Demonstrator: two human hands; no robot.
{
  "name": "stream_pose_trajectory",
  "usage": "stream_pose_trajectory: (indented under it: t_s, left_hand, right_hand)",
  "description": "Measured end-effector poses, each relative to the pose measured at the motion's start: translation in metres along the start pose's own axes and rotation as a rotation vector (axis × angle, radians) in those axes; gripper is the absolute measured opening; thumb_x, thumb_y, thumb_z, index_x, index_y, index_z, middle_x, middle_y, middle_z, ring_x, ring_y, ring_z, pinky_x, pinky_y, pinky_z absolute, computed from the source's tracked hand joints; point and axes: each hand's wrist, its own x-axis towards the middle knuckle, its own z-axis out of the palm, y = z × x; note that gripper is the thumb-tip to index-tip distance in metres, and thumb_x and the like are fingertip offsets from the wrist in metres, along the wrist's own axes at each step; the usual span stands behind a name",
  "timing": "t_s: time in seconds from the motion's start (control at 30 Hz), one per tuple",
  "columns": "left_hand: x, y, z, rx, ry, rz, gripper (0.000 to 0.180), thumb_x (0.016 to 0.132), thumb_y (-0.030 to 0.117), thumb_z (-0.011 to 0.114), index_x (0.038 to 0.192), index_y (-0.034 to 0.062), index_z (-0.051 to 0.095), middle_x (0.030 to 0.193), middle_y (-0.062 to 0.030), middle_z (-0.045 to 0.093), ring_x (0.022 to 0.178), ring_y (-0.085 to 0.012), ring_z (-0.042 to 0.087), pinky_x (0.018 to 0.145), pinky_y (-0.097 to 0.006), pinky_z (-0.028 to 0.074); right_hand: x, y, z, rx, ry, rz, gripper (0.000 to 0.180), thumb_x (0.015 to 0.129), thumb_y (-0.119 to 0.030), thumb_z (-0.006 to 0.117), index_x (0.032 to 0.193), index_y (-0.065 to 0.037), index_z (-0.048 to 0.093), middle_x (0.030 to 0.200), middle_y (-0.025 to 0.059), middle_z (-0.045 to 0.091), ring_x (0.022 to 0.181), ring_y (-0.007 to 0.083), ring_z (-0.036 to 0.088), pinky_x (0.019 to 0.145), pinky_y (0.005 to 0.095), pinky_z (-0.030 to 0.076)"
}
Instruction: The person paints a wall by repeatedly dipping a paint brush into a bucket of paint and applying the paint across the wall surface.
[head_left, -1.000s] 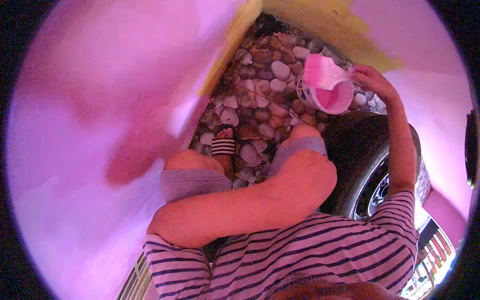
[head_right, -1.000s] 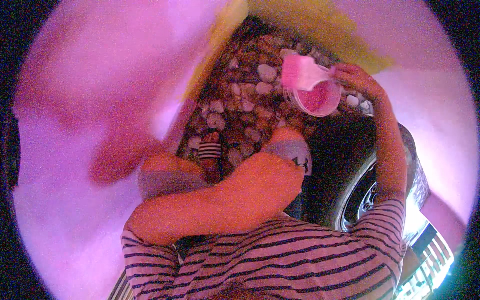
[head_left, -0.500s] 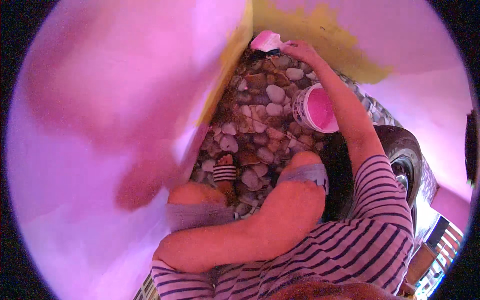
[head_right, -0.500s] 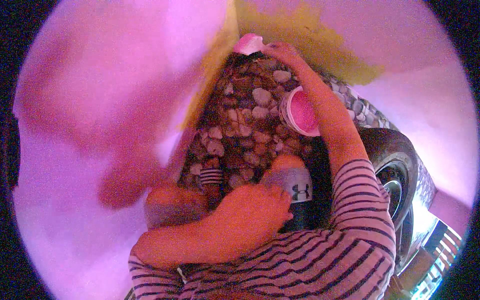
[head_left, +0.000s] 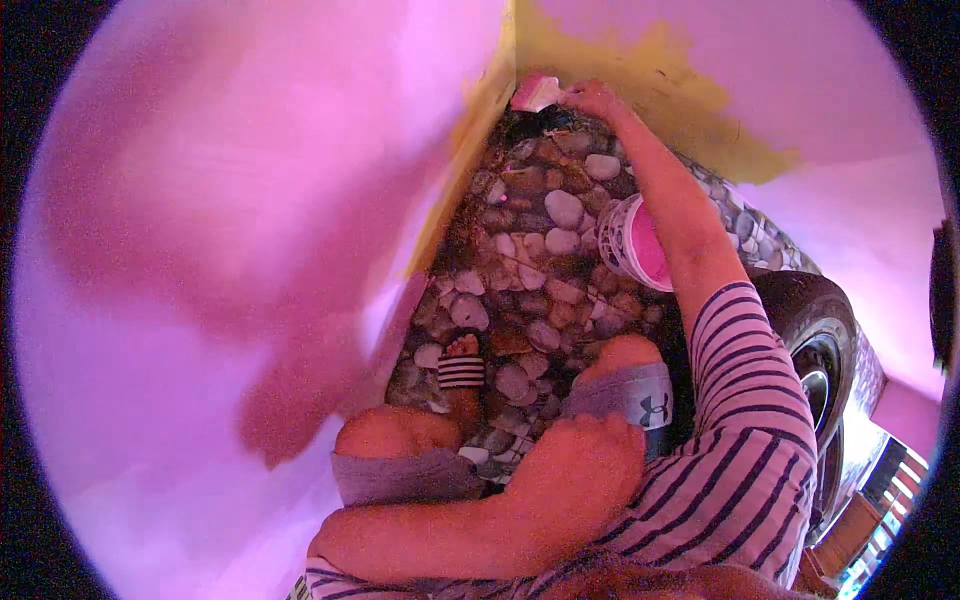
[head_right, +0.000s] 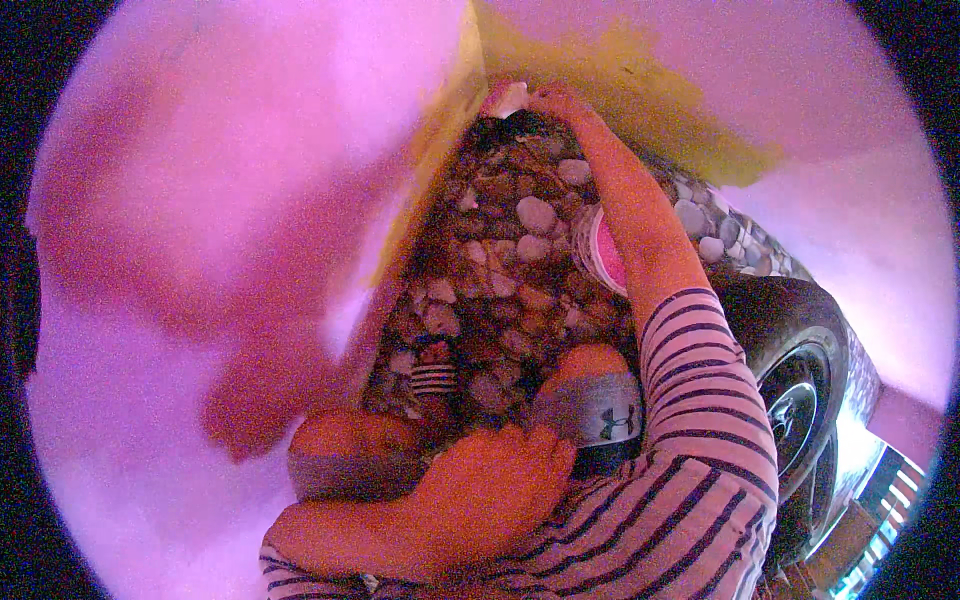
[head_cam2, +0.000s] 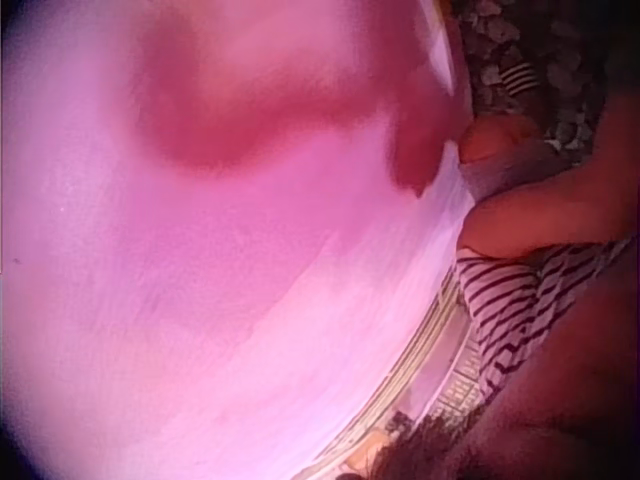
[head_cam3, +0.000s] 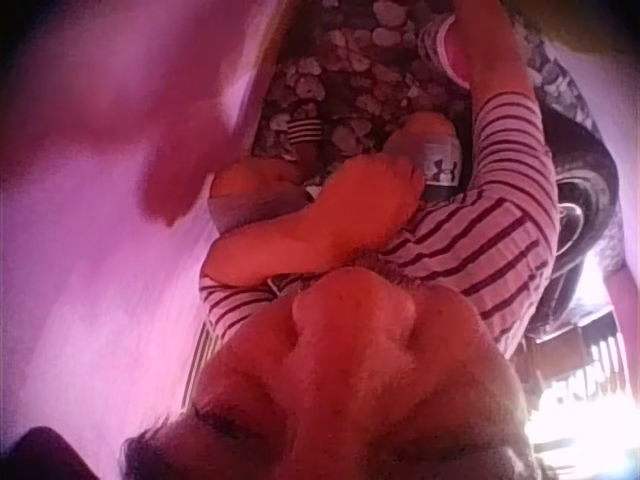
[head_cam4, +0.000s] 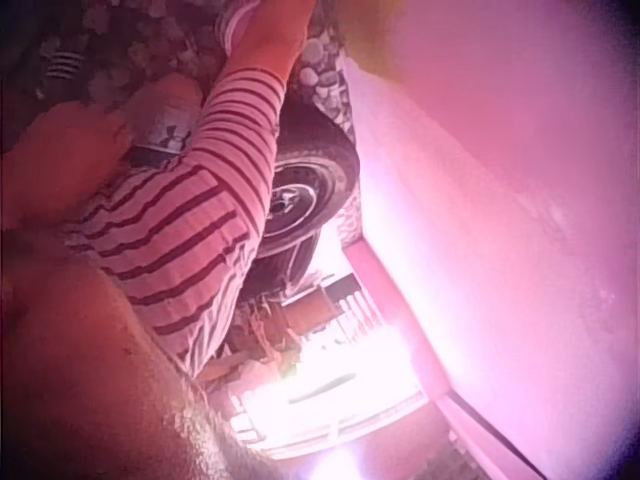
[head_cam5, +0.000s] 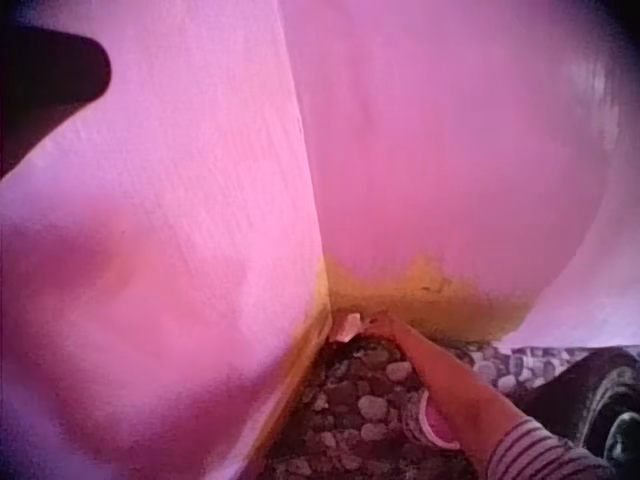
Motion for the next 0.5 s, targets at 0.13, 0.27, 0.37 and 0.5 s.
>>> stream_pose_trajectory:
  t_s: [0.13, 0.27, 0.37, 0.5]
  left_hand:
    - [0.0, -0.003, -0.01, 0.002, -0.042, -0.024, 0.015, 0.081, 0.013, 0.053, 0.085, 0.0007, 0.061, 0.079, -0.0153, 0.061, 0.071, -0.0288, 0.064, 0.06, -0.04, 0.053]
    - [-0.003, -0.008, -0.011, 0.018, -0.047, -0.061, 0.016, 0.082, 0.013, 0.052, 0.086, 0.0014, 0.061, 0.08, -0.0149, 0.061, 0.072, -0.0286, 0.065, 0.059, -0.04, 0.053]
    - [-0.003, -0.014, -0.01, -0.026, -0.181, -0.081, 0.023, 0.087, 0.018, 0.049, 0.097, 0.0, 0.059, 0.088, -0.0176, 0.063, 0.077, -0.0327, 0.065, 0.064, -0.045, 0.055]
    - [0.001, -0.008, -0.011, -0.044, -0.164, 0.049, 0.022, 0.087, 0.018, 0.049, 0.096, 0.0001, 0.058, 0.088, -0.0177, 0.062, 0.077, -0.033, 0.065, 0.065, -0.046, 0.055]
  right_hand:
    - [0.013, 0.003, 0.0, -0.16, 0.01, 0.029, 0.051, 0.075, -0.057, 0.067, 0.106, -0.017, 0.073, 0.105, 0.0178, 0.069, 0.097, 0.0339, 0.066, 0.09, 0.0442, 0.05]
    - [0.02, -0.018, 0.017, -0.076, -0.097, 0.053, 0.051, 0.077, -0.058, 0.065, 0.112, -0.02, 0.071, 0.107, 0.017, 0.069, 0.101, 0.0345, 0.065, 0.094, 0.0451, 0.049]
    - [0.03, -0.025, 0.03, -0.107, -0.025, 0.04, 0.053, 0.079, -0.058, 0.064, 0.115, -0.019, 0.07, 0.109, 0.0166, 0.068, 0.104, 0.0348, 0.064, 0.096, 0.0448, 0.048]
    - [0.035, 0.041, -0.016, -0.335, 0.146, 0.015, 0.056, 0.082, -0.057, 0.062, 0.117, -0.014, 0.068, 0.112, 0.0169, 0.067, 0.107, 0.0344, 0.063, 0.098, 0.0438, 0.047]
